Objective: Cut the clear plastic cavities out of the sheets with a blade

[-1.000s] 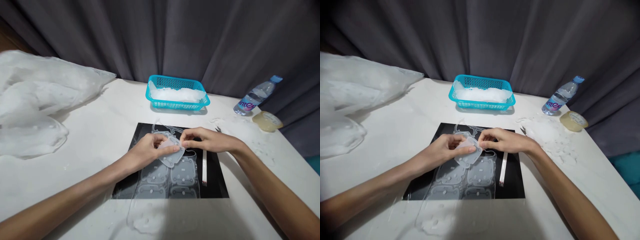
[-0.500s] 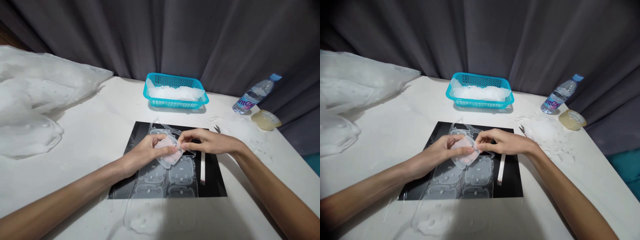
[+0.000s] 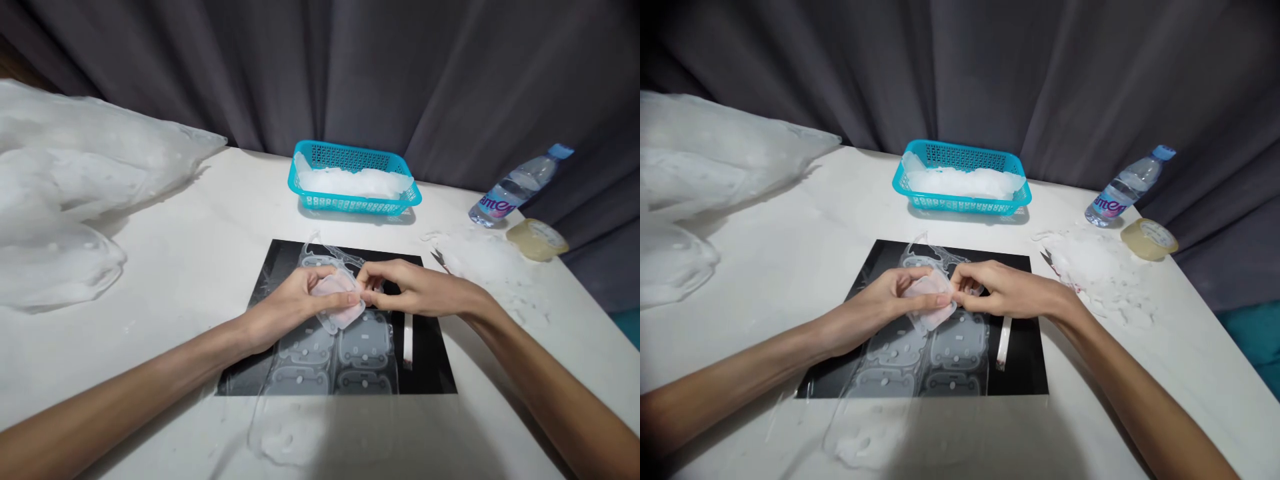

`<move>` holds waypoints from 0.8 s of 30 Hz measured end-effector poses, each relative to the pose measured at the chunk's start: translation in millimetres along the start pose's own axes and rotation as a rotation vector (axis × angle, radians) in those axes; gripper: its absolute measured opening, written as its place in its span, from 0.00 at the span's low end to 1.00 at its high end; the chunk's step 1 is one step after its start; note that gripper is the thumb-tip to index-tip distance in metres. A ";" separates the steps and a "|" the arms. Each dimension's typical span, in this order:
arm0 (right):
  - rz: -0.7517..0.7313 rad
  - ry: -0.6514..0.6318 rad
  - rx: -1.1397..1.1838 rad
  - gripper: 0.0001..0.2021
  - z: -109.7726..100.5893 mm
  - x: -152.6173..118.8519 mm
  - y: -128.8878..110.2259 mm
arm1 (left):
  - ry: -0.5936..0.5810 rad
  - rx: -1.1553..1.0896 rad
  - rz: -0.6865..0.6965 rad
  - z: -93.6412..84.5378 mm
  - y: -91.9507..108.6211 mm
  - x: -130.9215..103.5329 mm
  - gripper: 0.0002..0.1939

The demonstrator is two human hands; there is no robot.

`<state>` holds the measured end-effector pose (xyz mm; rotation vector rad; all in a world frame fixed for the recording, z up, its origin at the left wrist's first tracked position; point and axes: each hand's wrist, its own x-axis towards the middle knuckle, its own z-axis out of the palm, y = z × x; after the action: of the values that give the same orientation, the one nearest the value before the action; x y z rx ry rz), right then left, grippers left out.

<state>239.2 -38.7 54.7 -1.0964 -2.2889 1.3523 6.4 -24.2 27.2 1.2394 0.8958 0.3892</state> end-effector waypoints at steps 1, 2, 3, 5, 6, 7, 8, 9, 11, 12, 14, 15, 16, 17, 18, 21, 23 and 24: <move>-0.003 0.004 -0.008 0.08 0.6 0.3 0.5 | -0.008 -0.020 -0.009 -0.1 0.5 0.0 0.16; -0.007 0.007 -0.015 0.07 1.2 0.7 1.2 | -0.018 -0.041 -0.017 -0.5 0.9 -0.1 0.16; -0.012 0.012 -0.023 0.07 1.8 1.1 2.0 | -0.030 -0.061 -0.025 -1.1 1.3 -0.2 0.16; -0.018 0.024 -0.040 0.06 2.8 1.7 3.6 | -0.057 -0.098 -0.044 -2.8 1.9 -0.7 0.15; -0.021 0.030 -0.048 0.05 3.2 1.9 4.4 | -0.068 -0.112 -0.052 -3.6 2.2 -1.0 0.15; -0.024 0.034 -0.056 0.05 3.6 2.0 5.0 | -0.076 -0.121 -0.059 -4.3 2.4 -1.3 0.15; -0.027 0.037 -0.065 0.04 3.8 1.9 5.5 | -0.083 -0.128 -0.065 -4.8 2.7 -1.6 0.15; -0.030 0.041 -0.074 0.04 4.0 1.8 5.8 | -0.087 -0.133 -0.070 -5.1 3.0 -1.8 0.14; -0.039 0.049 -0.085 0.03 4.2 1.2 6.0 | -0.085 -0.146 -0.081 -4.8 3.5 -1.9 0.14; -0.042 0.054 -0.085 0.03 4.3 0.8 5.9 | -0.081 -0.151 -0.087 -4.4 3.7 -1.8 0.14; -0.046 0.056 -0.074 0.04 4.6 0.4 5.8 | -0.077 -0.159 -0.097 -3.6 3.7 -1.1 0.14; -0.047 0.054 -0.070 0.04 4.8 0.5 6.0 | -0.078 -0.163 -0.100 -3.7 3.6 -0.7 0.13; -0.049 0.053 -0.074 0.04 5.1 0.8 6.6 | -0.081 -0.166 -0.101 -4.3 3.7 -0.3 0.13; -0.051 0.055 -0.089 0.04 5.4 1.5 7.8 | -0.087 -0.170 -0.098 -5.5 4.0 0.0 0.13; -0.047 0.062 -0.119 0.03 5.7 2.4 9.8 | -0.102 -0.169 -0.099 -7.3 4.5 0.1 0.12; -0.028 0.114 -0.231 0.03 5.7 6.0 19.7 | -0.225 -0.104 -0.182 -14.9 8.2 -0.4 0.12; -0.020 0.144 -0.242 0.04 4.5 7.6 26.9 | -0.265 -0.041 -0.248 -19.2 11.0 -1.0 0.14; -0.021 0.153 -0.226 0.04 3.4 7.7 29.4 | -0.263 -0.015 -0.259 -20.5 11.8 -1.1 0.16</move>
<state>246.0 -27.1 27.2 -1.1948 -2.3732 0.9819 -7.5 -8.0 37.4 1.1131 0.8109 0.0249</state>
